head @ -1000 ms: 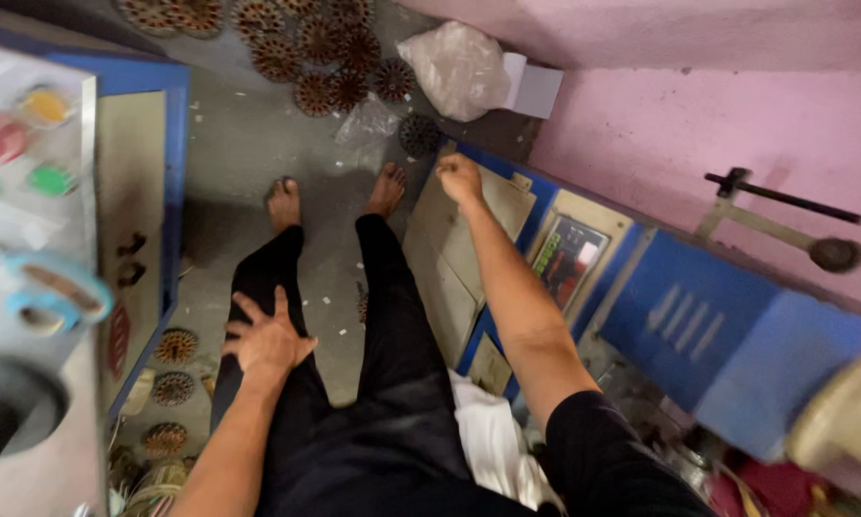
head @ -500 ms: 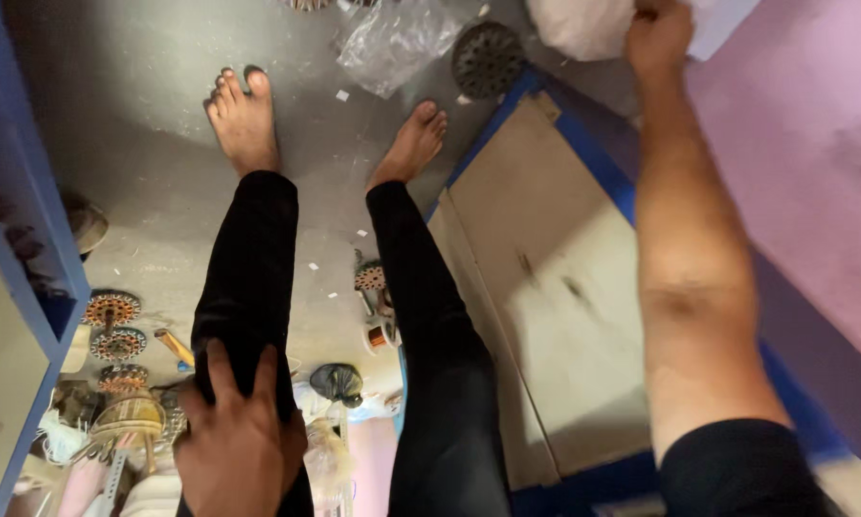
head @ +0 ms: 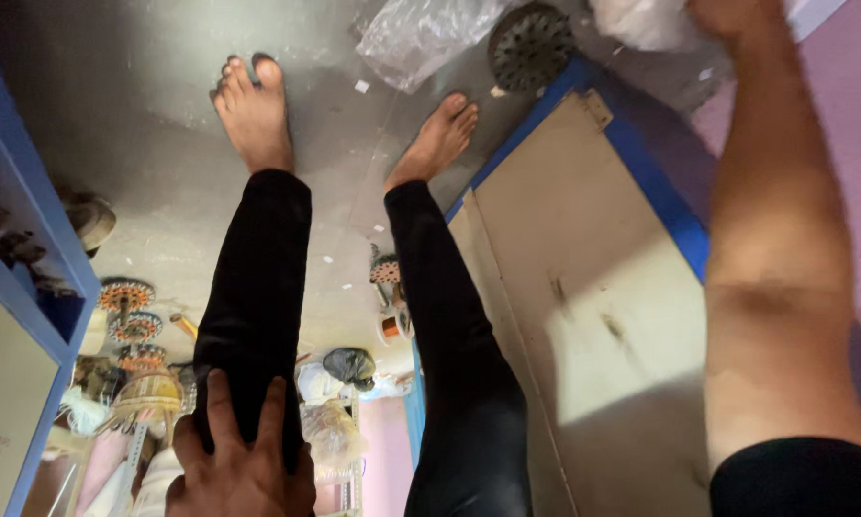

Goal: The person places a fan stator into a machine, threads wire through the center, and uses shears to trim excess material.

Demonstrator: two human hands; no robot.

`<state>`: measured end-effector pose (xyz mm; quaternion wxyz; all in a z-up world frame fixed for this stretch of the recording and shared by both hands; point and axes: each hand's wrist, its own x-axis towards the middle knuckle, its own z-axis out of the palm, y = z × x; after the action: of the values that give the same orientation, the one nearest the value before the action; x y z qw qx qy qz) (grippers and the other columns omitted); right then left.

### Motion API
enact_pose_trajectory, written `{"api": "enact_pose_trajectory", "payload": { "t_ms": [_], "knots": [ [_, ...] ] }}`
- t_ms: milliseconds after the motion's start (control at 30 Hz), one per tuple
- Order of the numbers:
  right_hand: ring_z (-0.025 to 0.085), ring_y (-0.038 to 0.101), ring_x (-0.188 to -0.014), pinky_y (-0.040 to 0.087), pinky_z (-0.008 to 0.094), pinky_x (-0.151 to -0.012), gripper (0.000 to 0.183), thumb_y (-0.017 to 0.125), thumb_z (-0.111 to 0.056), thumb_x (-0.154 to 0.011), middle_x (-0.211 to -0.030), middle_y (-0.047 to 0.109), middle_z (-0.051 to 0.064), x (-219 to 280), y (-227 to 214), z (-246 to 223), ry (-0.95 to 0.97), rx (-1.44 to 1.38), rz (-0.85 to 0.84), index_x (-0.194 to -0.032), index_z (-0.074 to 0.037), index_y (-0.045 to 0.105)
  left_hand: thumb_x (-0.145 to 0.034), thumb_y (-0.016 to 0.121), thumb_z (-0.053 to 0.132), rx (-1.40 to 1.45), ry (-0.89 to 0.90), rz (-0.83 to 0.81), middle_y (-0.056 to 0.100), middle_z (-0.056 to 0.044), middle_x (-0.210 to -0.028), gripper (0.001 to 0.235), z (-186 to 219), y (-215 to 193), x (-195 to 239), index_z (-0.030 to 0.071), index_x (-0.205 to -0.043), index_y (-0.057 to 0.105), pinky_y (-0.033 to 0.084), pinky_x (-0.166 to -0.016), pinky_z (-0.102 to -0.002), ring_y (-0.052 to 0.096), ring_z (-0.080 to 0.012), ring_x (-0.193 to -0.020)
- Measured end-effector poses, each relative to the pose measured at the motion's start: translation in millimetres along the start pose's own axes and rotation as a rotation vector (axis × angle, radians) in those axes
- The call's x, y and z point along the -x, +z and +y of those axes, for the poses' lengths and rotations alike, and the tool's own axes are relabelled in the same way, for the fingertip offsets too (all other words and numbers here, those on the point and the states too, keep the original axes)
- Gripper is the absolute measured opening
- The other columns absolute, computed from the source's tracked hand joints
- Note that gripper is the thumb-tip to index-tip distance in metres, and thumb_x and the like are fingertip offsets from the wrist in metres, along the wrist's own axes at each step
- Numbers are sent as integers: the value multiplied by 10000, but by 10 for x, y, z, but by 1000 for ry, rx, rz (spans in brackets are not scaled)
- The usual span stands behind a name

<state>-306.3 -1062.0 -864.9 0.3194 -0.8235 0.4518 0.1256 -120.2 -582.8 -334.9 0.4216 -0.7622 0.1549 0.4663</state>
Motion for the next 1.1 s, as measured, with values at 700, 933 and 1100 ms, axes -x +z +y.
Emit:
{"api": "enact_pose_trajectory", "payload": {
  "t_ms": [700, 933, 1100],
  "knots": [
    [221, 704, -850, 574, 383, -678, 286, 649, 35, -824, -1022, 729, 139, -139, 25, 307, 92, 12, 25, -1108, 19, 676, -707, 741, 412, 207, 482, 377, 611, -93, -1212, 575, -4, -254, -749, 177, -1223, 649, 527, -896, -533, 555, -340, -1171],
    [201, 728, -850, 605, 379, -673, 204, 690, 36, -839, -1020, 743, 121, -4, -80, 543, 100, -23, 203, -1040, 0, 681, -928, 740, 118, 714, 694, 805, 701, -176, -1114, 323, 1347, -538, -3456, 28, -1228, 663, 543, -877, -440, 679, -359, -1024],
    [187, 745, -850, 627, 376, -669, 154, 719, 37, -849, -1019, 753, 109, -81, 41, 440, 81, -222, 292, -991, -13, 684, -827, 843, 178, 1539, 62, 1021, 733, -46, -862, 251, 2338, -692, -4181, 67, -1019, 726, 556, -750, -352, 716, -208, -775]
  ]
}}
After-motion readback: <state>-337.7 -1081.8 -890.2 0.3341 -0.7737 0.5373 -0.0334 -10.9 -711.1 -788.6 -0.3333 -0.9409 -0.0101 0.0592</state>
